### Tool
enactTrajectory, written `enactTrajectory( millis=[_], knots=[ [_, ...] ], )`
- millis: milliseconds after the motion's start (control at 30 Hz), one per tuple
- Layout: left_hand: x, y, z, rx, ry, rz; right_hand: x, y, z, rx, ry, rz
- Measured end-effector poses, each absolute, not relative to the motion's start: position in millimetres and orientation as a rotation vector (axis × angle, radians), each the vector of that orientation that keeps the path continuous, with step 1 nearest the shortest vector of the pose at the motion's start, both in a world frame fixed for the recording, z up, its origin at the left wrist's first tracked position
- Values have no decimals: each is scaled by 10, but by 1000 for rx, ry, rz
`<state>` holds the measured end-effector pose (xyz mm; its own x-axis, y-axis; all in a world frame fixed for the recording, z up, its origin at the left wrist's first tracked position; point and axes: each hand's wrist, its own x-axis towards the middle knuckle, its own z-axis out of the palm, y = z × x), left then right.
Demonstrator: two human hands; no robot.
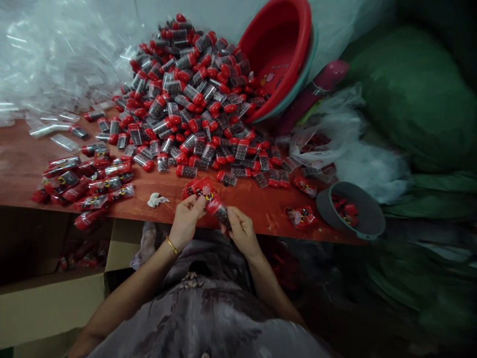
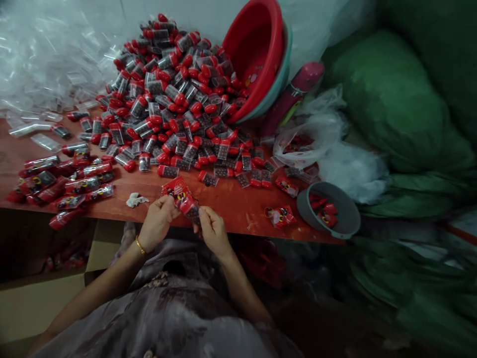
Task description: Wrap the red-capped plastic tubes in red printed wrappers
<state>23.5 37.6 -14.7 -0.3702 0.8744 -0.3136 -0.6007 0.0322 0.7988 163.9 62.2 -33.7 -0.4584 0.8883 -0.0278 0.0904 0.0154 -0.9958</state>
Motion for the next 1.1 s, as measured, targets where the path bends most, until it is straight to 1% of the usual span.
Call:
enactTrajectory(
  millis=[167, 367, 433, 533, 600, 733, 767, 933, 1100],
  knots=[
    [292, 385, -163, 335, 1135, 1499, 1601, 614, -368, -1003, -1645, 1472],
    [387, 395, -258, 342, 1129, 1459, 1496, 524, -498, -1151, -1504, 1191],
    [407, 390, -281, 380, 1106, 1461, 1450, 492, -505, -1152, -1479, 1236],
    [428, 368, -296, 483, 1090, 1408, 1392, 472, -487, -1156, -1382, 1442],
    [446, 346, -293, 536, 1119, 1360, 1370, 478, -477, -1207, -1310, 1474],
    [497, 310, -280, 578, 1225, 1437, 1376, 510, -491, -1260, -1348, 1101],
    [510, 305, -285, 577, 1228, 1464, 1379, 516, -498, -1259, -1347, 1051],
    [557, 296, -325, 526, 1211, 1450, 1342, 501, -512, -1287, -1294, 1117],
    [564, 295, -265, 540, 1336, 1494, 1280, 485, -490, -1254, -1365, 871]
  ],
)
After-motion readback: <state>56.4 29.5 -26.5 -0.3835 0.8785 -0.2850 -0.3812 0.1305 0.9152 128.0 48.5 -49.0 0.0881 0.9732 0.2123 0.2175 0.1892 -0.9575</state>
